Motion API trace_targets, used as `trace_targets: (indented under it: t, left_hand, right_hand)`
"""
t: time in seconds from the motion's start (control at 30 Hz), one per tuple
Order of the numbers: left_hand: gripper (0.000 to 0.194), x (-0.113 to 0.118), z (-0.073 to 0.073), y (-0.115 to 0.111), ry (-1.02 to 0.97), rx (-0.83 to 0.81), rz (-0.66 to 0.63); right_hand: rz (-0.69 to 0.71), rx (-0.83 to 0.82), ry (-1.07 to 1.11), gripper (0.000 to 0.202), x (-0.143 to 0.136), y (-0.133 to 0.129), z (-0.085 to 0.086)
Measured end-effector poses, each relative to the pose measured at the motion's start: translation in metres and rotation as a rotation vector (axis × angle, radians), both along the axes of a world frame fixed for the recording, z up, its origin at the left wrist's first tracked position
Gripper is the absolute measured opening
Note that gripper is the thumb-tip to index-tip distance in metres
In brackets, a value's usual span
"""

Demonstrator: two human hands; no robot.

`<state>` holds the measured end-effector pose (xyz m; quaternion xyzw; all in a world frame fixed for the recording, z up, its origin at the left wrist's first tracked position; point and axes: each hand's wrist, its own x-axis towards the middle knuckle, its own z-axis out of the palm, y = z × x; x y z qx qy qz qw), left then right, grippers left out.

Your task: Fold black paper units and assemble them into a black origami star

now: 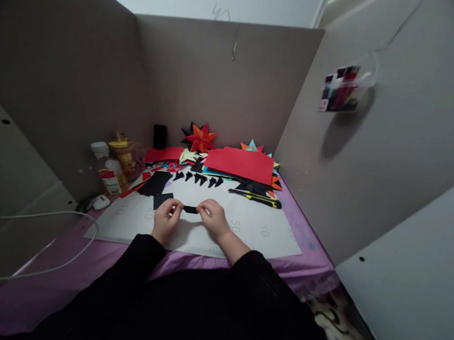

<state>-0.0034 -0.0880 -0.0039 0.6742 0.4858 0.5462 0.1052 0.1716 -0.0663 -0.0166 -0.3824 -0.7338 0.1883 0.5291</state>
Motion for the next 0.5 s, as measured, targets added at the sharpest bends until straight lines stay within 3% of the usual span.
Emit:
trace_targets:
  t: [0.1,0.17,0.33,0.5]
  left_hand:
    - [0.017,-0.004,0.001,0.002,-0.07,0.01,0.135]
    - [0.017,-0.003,0.001,0.001,-0.017,0.035,0.136]
    - [0.016,0.007,0.0,-0.003,0.25,0.064,-0.095]
    - [0.017,0.008,-0.003,-0.003,0.227,0.037,-0.072]
  right_hand:
    - [-0.156,-0.034,0.077,0.017,0.006,0.004,-0.001]
    - [-0.197,0.027,0.068,0.014,0.006,0.003,0.0]
    - [-0.015,0.158,-0.124,0.007,-0.007,-0.005,0.003]
    - [-0.006,0.082,-0.073,0.009,-0.009,-0.004,0.002]
